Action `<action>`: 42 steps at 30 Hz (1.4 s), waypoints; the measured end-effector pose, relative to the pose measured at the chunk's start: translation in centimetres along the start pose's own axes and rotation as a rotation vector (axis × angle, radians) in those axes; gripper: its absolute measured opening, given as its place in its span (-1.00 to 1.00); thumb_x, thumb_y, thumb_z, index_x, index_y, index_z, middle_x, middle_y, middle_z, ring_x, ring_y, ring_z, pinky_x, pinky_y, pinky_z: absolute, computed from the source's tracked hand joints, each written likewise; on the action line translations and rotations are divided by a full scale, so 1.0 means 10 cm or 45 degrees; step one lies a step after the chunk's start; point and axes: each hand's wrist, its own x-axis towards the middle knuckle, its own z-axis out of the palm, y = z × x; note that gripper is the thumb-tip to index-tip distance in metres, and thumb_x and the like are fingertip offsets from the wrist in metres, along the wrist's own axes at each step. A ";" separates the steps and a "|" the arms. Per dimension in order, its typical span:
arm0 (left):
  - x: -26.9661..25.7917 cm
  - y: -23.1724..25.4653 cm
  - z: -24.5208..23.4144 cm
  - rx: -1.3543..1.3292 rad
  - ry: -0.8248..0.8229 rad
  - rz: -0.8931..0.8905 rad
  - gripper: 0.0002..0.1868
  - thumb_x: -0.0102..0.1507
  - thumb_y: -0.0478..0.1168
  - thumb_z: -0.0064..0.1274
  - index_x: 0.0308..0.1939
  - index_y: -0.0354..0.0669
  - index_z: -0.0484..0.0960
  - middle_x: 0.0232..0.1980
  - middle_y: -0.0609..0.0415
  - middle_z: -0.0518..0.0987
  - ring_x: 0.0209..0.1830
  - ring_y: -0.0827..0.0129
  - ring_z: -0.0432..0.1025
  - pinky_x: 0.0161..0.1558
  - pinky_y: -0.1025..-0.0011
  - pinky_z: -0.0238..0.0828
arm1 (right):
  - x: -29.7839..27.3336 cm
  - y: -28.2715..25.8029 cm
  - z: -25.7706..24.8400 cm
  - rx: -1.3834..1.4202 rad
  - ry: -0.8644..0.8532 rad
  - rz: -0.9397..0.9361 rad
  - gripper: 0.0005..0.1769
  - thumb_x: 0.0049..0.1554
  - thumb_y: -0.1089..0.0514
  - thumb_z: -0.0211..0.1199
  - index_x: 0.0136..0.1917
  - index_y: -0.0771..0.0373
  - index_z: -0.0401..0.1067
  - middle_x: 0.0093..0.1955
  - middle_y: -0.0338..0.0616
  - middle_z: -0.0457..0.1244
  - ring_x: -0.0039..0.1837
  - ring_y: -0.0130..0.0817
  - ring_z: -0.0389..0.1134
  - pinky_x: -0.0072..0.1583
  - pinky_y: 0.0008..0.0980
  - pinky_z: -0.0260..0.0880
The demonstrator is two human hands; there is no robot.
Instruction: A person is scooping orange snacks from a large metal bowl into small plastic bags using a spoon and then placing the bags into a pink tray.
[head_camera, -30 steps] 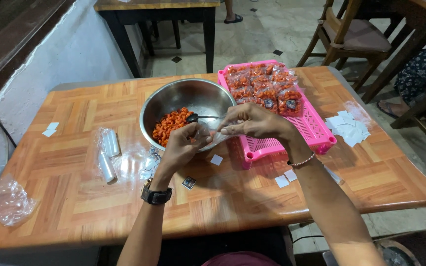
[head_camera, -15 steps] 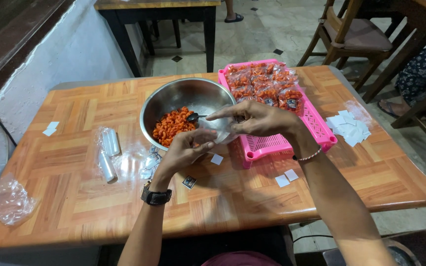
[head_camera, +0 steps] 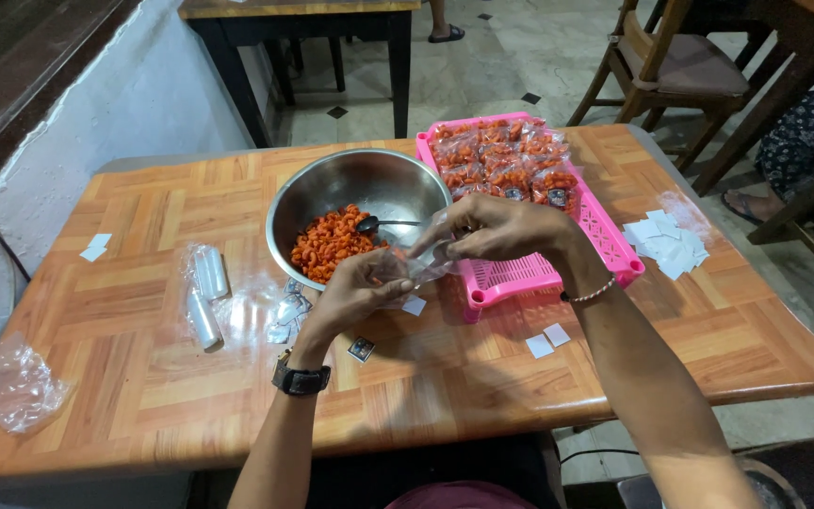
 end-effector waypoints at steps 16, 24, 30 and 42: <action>-0.03 0.01 0.01 0.145 -0.020 0.050 -0.80 0.21 -0.18 0.34 -0.21 -0.15 0.65 -0.32 -0.03 0.69 -0.23 0.34 0.53 -0.22 0.40 0.39 | -0.03 -0.03 0.01 -0.127 0.160 -0.032 -0.73 0.18 0.14 0.26 0.08 0.29 0.63 -0.17 -0.03 0.30 -0.12 -0.25 0.21 -0.09 -0.20 0.27; -0.11 0.10 0.03 0.141 -0.083 -0.002 -0.64 0.24 -0.25 0.29 0.10 -0.13 0.62 -0.31 -0.09 0.71 -0.26 0.23 0.57 -0.24 0.34 0.38 | 0.00 0.12 0.01 -0.140 0.088 -0.097 -0.65 0.12 0.35 0.16 0.14 0.28 0.62 -0.16 -0.04 0.28 -0.11 -0.25 0.21 -0.05 -0.17 0.28; -0.17 0.33 0.14 0.105 -0.113 -0.015 -0.60 0.24 -0.22 0.26 0.16 -0.18 0.63 -0.24 -0.24 0.72 -0.17 0.10 0.58 -0.05 0.16 0.48 | 0.00 0.07 0.03 -0.229 0.101 -0.125 -0.55 0.09 0.31 0.10 0.24 0.38 0.53 -0.17 -0.03 0.25 -0.15 -0.25 0.18 -0.06 -0.20 0.30; -0.10 0.05 0.08 0.060 -0.062 -0.027 -0.67 0.28 -0.22 0.21 0.12 -0.19 0.67 -0.24 -0.18 0.73 -0.15 0.16 0.61 -0.06 0.24 0.56 | 0.05 -0.06 0.11 -0.388 0.163 -0.011 -0.66 0.19 0.03 0.24 0.14 0.24 0.57 -0.15 -0.11 0.25 -0.16 -0.31 0.19 -0.18 -0.31 0.22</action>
